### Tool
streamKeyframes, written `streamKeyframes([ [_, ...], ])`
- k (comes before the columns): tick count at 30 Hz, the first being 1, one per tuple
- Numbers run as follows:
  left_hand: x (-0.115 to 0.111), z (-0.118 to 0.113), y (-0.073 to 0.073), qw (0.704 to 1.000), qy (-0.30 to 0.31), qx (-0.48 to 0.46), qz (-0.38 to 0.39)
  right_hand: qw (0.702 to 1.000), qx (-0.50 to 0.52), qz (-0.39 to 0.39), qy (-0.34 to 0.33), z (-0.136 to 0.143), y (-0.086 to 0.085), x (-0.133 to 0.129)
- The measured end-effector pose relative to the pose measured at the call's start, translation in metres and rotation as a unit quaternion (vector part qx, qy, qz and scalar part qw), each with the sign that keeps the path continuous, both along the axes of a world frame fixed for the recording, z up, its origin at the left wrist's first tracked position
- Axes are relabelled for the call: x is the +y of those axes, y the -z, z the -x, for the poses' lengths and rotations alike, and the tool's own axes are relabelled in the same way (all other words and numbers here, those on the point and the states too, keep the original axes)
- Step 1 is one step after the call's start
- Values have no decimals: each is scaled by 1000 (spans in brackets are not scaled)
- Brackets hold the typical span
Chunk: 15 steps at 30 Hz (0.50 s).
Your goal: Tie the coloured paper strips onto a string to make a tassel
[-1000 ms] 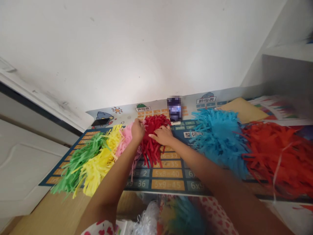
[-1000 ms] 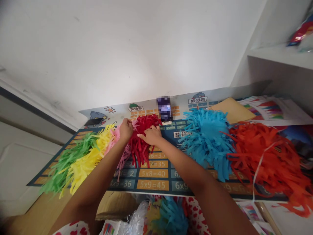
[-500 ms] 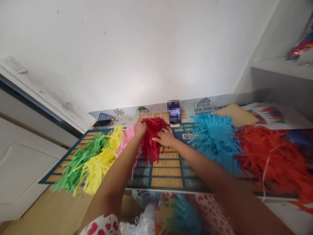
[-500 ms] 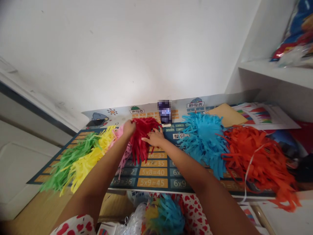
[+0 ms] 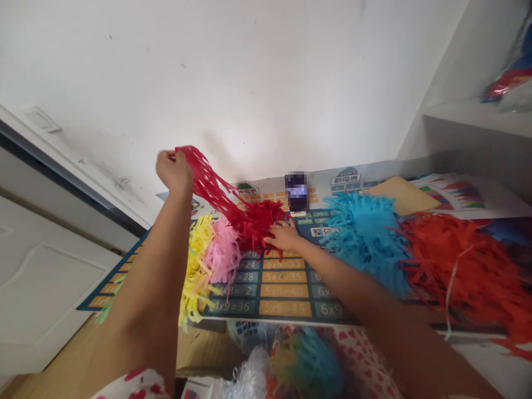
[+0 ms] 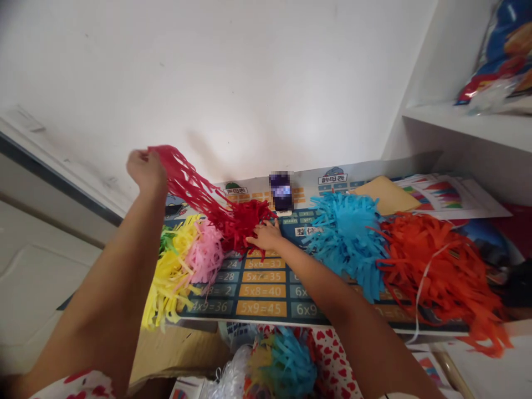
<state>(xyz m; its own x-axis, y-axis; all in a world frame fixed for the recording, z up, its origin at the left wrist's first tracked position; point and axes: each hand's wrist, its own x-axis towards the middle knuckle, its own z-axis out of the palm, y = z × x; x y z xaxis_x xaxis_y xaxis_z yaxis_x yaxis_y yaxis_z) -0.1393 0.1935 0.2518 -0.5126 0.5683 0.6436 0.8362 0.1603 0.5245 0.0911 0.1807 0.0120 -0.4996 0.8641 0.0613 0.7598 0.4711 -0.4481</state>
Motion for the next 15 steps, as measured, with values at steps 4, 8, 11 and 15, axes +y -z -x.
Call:
streamKeyframes([
  [4, -43, -33, -28, 967, 35, 241, 81, 997, 64, -39, 23, 7, -33, -30],
  [8, -79, -79, -8, 895, 112, 395, 177, 962, 258, -90, -16, 22, -68, -77],
  [11, -110, -104, 23, 821, 165, 509, 201, 881, 459, -106, -26, 28, -78, -102],
  [15, -157, -115, 71, 797, 263, 536, 91, 859, 509, -36, 31, 18, -68, -112],
])
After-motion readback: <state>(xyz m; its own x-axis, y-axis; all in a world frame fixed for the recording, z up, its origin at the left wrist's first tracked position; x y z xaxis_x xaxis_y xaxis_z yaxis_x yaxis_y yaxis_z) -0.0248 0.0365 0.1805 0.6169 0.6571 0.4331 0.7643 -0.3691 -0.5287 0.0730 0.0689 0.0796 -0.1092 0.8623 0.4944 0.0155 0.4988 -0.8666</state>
